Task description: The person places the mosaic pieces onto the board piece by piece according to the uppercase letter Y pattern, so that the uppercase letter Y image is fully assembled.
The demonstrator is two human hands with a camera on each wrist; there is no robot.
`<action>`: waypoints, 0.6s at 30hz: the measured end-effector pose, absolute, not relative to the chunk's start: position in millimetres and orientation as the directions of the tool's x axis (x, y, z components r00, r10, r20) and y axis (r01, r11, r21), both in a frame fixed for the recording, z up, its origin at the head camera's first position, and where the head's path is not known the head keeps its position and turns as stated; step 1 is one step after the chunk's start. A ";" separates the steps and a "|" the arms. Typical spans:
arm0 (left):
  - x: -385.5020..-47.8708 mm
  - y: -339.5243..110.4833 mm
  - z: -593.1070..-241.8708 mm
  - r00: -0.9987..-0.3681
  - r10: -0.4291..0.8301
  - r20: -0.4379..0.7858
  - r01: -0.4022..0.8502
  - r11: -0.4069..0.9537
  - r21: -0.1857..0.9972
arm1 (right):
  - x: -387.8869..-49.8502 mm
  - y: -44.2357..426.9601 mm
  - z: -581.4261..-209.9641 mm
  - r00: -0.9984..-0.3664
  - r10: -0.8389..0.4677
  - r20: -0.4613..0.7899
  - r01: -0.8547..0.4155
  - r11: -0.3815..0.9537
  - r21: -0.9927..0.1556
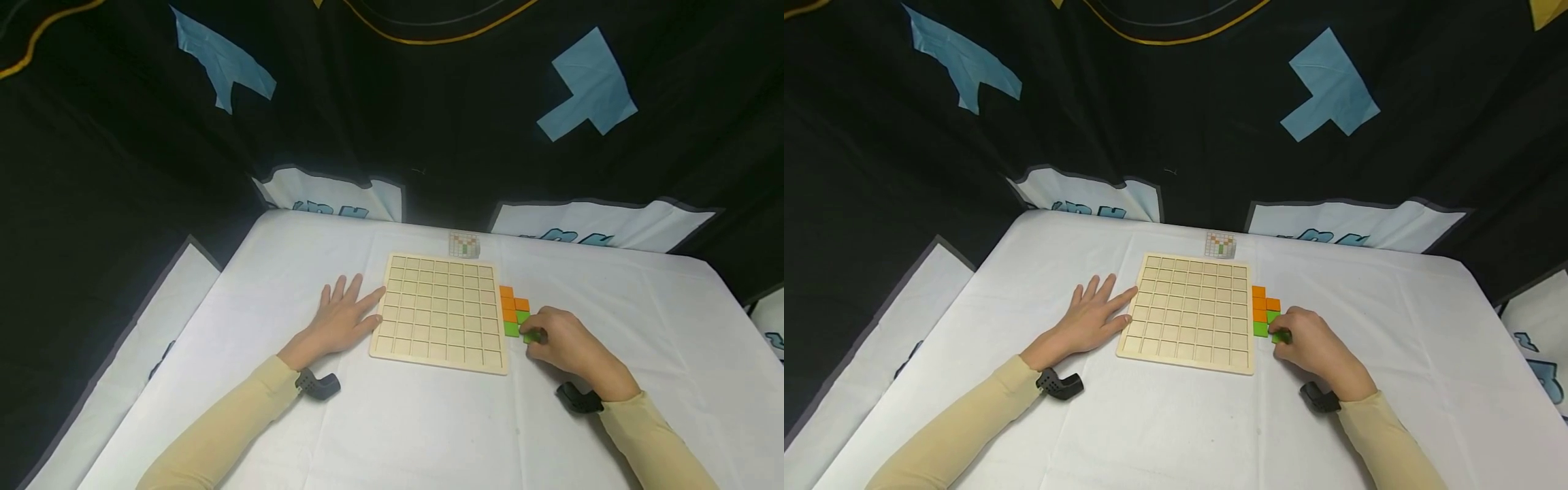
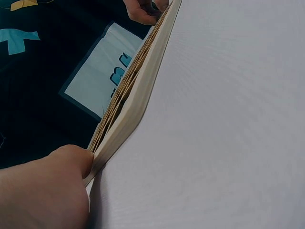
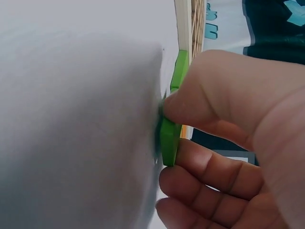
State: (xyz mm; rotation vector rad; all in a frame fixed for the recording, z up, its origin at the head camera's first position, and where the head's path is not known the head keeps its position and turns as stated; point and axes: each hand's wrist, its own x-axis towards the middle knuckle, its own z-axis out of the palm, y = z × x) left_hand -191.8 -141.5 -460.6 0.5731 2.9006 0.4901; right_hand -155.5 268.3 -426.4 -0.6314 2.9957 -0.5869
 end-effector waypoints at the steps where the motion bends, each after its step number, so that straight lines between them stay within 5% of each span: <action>1: -191.8 -141.5 -460.6 -0.917 0.392 -0.078 0.344 0.873 0.345 | -155.6 268.4 -426.3 -0.917 -0.394 0.056 -0.386 0.847 -0.365; 18: -193.1 -141.5 -460.9 -0.917 0.389 -0.089 0.337 0.875 0.348 | -164.5 259.2 -416.4 -0.908 -0.411 0.084 -0.413 0.843 -0.345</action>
